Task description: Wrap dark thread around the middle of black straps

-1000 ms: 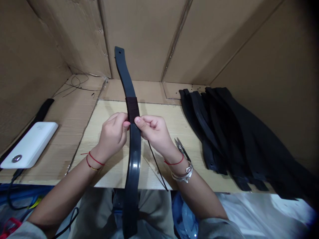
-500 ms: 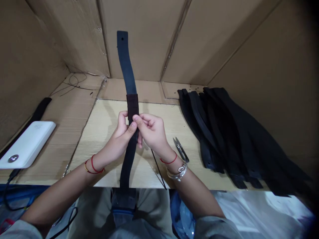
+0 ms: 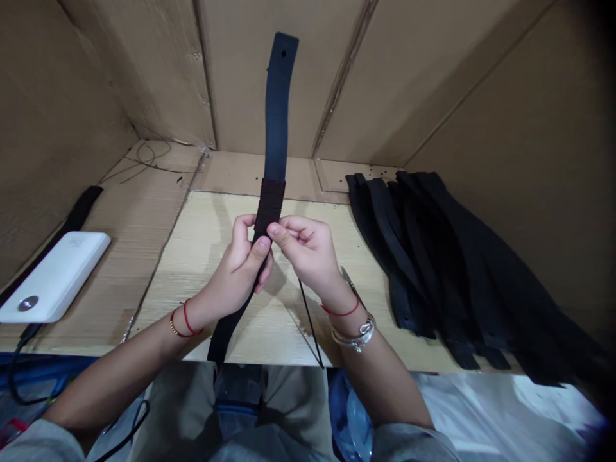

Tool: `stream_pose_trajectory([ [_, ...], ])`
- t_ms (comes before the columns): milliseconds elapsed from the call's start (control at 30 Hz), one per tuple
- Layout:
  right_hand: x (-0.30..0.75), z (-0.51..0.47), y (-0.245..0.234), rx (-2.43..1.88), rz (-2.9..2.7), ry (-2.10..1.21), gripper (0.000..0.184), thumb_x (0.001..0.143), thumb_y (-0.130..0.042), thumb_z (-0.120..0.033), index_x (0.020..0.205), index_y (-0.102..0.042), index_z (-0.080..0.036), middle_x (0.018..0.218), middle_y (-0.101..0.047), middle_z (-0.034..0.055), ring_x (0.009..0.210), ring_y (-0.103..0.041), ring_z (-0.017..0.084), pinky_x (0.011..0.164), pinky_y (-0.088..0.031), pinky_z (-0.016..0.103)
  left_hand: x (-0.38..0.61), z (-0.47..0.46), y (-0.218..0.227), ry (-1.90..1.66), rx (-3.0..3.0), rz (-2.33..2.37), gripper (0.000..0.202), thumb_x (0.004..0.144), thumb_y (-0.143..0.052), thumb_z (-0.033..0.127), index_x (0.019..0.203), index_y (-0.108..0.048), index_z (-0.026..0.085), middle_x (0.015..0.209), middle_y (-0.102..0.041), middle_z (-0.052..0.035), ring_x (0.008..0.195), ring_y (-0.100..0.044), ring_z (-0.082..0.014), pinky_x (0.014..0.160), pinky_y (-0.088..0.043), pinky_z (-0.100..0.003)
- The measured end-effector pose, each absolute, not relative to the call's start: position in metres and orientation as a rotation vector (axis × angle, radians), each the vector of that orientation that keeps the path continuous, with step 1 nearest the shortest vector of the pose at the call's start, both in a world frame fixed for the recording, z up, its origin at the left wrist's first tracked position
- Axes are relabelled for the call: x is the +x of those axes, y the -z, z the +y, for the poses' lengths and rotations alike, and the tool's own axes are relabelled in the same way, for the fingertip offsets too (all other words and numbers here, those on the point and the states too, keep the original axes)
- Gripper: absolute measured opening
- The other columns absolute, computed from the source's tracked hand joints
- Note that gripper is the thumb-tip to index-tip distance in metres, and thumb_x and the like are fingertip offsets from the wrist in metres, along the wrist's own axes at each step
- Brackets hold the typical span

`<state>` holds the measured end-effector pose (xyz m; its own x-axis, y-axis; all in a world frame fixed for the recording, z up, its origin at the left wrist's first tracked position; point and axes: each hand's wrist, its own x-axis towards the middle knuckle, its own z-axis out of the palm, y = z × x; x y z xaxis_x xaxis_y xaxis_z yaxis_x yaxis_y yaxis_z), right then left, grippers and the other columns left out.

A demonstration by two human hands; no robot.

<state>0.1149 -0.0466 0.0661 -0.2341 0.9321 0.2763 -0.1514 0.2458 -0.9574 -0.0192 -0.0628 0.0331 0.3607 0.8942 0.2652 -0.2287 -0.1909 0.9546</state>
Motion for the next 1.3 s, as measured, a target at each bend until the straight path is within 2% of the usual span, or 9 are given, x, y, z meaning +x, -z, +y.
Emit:
stream_pose_trajectory([
  [200, 0.116, -0.043, -0.064, -0.783, -1.365, -1.232, 0.042, 0.073, -0.077, -0.050, 0.061, -0.057, -0.016, 0.045, -0.039, -0.0091, 0.038, -0.035, 0.004, 0.038, -0.030, 0.019, -0.014, -0.065, -0.032, -1.154, 1.404, 0.701, 0.025, 0.101, -0.041, 0.047, 0.110, -0.031, 0.027, 0.051, -0.046, 0.0127, 0.038, -0.039, -0.0078, 0.040, -0.032, -0.016],
  [500, 0.118, -0.040, -0.060, -0.874, -1.516, -1.095, 0.047, 0.078, -0.070, -0.057, 0.063, -0.056, -0.015, 0.052, -0.042, -0.0054, 0.046, -0.034, 0.006, 0.043, -0.024, 0.022, -0.021, -0.061, -0.030, -1.124, 1.438, 0.728, 0.025, 0.100, -0.043, 0.047, 0.111, -0.030, 0.028, 0.050, -0.047, 0.0133, 0.036, -0.038, -0.0084, 0.038, -0.033, -0.016],
  [667, 0.118, -0.041, -0.058, -0.856, -1.628, -0.962, 0.046, 0.084, -0.067, -0.053, 0.062, -0.054, -0.015, 0.052, -0.035, -0.0067, 0.048, -0.028, 0.006, 0.045, -0.020, 0.023, -0.025, -0.061, -0.036, -1.131, 1.463, 0.766, 0.020, 0.101, -0.041, 0.045, 0.103, -0.034, 0.027, 0.047, -0.048, 0.0130, 0.034, -0.038, -0.0086, 0.036, -0.032, -0.016],
  [867, 0.114, -0.043, -0.060, -0.763, -1.517, -1.170, 0.044, 0.082, -0.069, -0.053, 0.064, -0.054, -0.016, 0.053, -0.035, -0.0077, 0.047, -0.026, 0.005, 0.044, -0.018, 0.023, -0.025, -0.065, -0.042, -1.172, 1.314, 0.702, 0.024, 0.100, -0.044, 0.046, 0.097, -0.031, 0.026, 0.047, -0.050, 0.0131, 0.033, -0.040, -0.0081, 0.037, -0.032, -0.016],
  [1067, 0.117, -0.042, -0.058, -0.659, -1.452, -1.397, 0.033, 0.083, -0.070, -0.047, 0.076, -0.060, -0.016, 0.052, -0.034, -0.0093, 0.043, -0.023, 0.005, 0.040, -0.014, 0.022, -0.026, -0.065, -0.041, -1.231, 1.254, 0.609, 0.037, 0.098, -0.034, 0.061, 0.098, -0.036, 0.025, 0.050, -0.053, 0.0091, 0.033, -0.041, -0.0084, 0.036, -0.034, -0.018],
  [1200, 0.123, -0.038, -0.056, -0.660, -1.504, -1.441, 0.032, 0.085, -0.069, -0.046, 0.079, -0.060, -0.016, 0.051, -0.030, -0.0101, 0.043, -0.020, 0.005, 0.040, -0.012, 0.022, -0.026, -0.066, -0.046, -1.189, 1.191, 0.622, 0.032, 0.098, -0.039, 0.057, 0.097, -0.037, 0.025, 0.047, -0.053, 0.0093, 0.030, -0.041, -0.0089, 0.033, -0.032, -0.017],
  [1300, 0.124, -0.037, -0.056, -0.674, -1.527, -1.364, 0.031, 0.085, -0.068, -0.046, 0.077, -0.063, -0.016, 0.051, -0.033, -0.0089, 0.045, -0.022, 0.006, 0.041, -0.015, 0.022, -0.026, -0.065, -0.050, -1.151, 1.157, 0.632, 0.029, 0.098, -0.041, 0.054, 0.097, -0.036, 0.025, 0.044, -0.051, 0.0103, 0.027, -0.039, -0.0091, 0.031, -0.030, -0.016],
])
